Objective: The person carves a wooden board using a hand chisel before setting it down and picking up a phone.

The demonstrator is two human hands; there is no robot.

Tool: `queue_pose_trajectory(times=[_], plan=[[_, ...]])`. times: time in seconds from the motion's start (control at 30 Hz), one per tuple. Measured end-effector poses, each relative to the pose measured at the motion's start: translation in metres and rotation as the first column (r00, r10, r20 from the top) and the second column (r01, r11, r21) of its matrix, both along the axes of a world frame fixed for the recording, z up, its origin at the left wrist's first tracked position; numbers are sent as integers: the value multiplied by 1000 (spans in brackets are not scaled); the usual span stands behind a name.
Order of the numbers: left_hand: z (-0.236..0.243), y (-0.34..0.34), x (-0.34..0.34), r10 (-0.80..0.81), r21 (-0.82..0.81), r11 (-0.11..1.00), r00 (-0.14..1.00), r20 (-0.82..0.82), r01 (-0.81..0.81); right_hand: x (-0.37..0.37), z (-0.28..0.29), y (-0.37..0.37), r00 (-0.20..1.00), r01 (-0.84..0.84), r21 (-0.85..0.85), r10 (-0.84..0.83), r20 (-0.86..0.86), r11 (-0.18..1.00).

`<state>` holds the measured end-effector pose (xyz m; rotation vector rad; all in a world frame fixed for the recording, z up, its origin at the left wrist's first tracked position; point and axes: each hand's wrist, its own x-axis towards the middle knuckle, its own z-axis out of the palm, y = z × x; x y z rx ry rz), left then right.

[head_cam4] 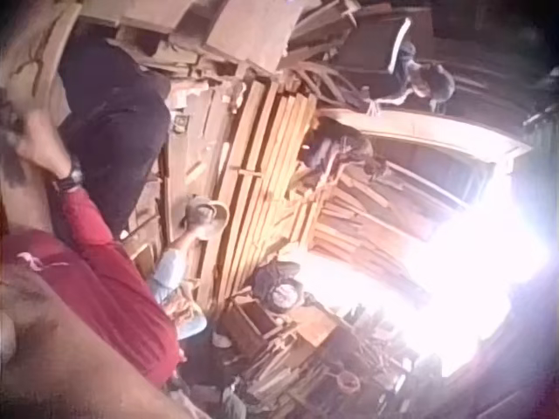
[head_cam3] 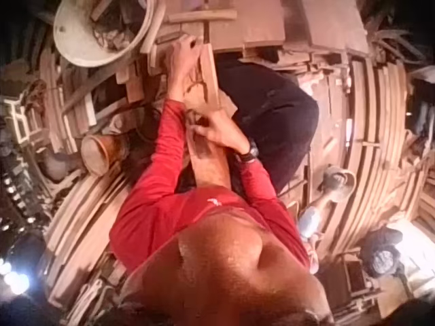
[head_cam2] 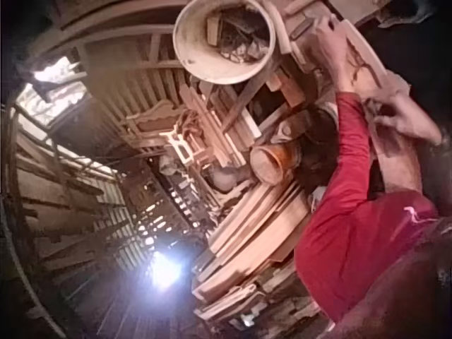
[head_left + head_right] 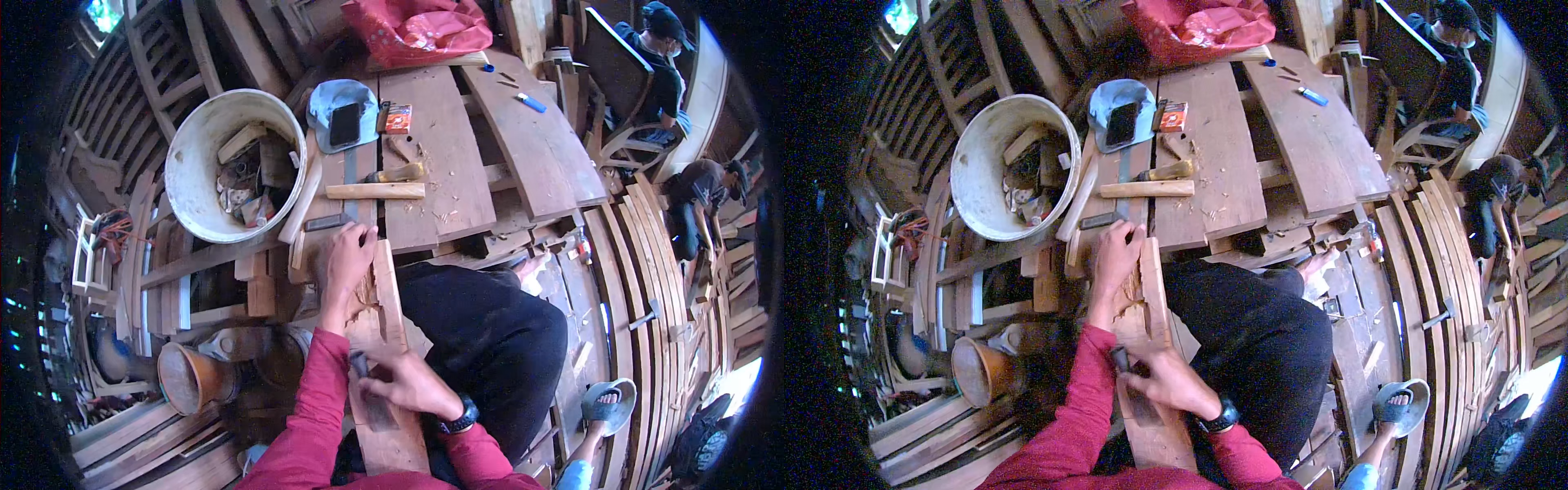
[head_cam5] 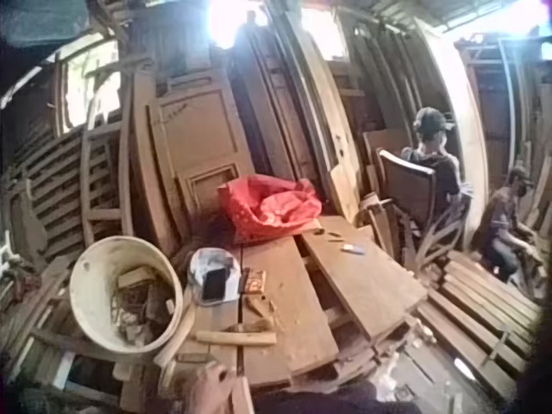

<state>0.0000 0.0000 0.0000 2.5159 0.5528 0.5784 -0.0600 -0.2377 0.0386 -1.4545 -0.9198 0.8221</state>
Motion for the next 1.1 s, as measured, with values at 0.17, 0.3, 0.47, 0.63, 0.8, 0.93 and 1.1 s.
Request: queue_pose_trajectory(times=[0.17,0.3,0.47,0.63,0.8,0.93,1.1], plan=[[3,6,4,-12,-35,999,1000,9,12,4,6,5,988,150,-70,-152,-37,986],[5,1,1,5,61,998,999,44,-8,-6,-19,7,980,-59,98,39,193,993],[4,-4,2,-6,35,999,998,67,4,4,5,-2,976,169,-139,-186,-117,976],[0,-1,1,3,32,999,999,46,-5,-1,-5,-1,995,-74,-30,76,72,997],[-3,-1,7,-22,3,1000,997,69,22,7,9,-5,991,112,-69,-116,-68,991],[-1,-3,1,4,41,999,1000,27,-5,0,-3,-1,997,-57,69,53,51,996],[-6,-9,8,28,29,999,999,-21,-27,12,16,-9,979,75,-229,-115,-166,971]])
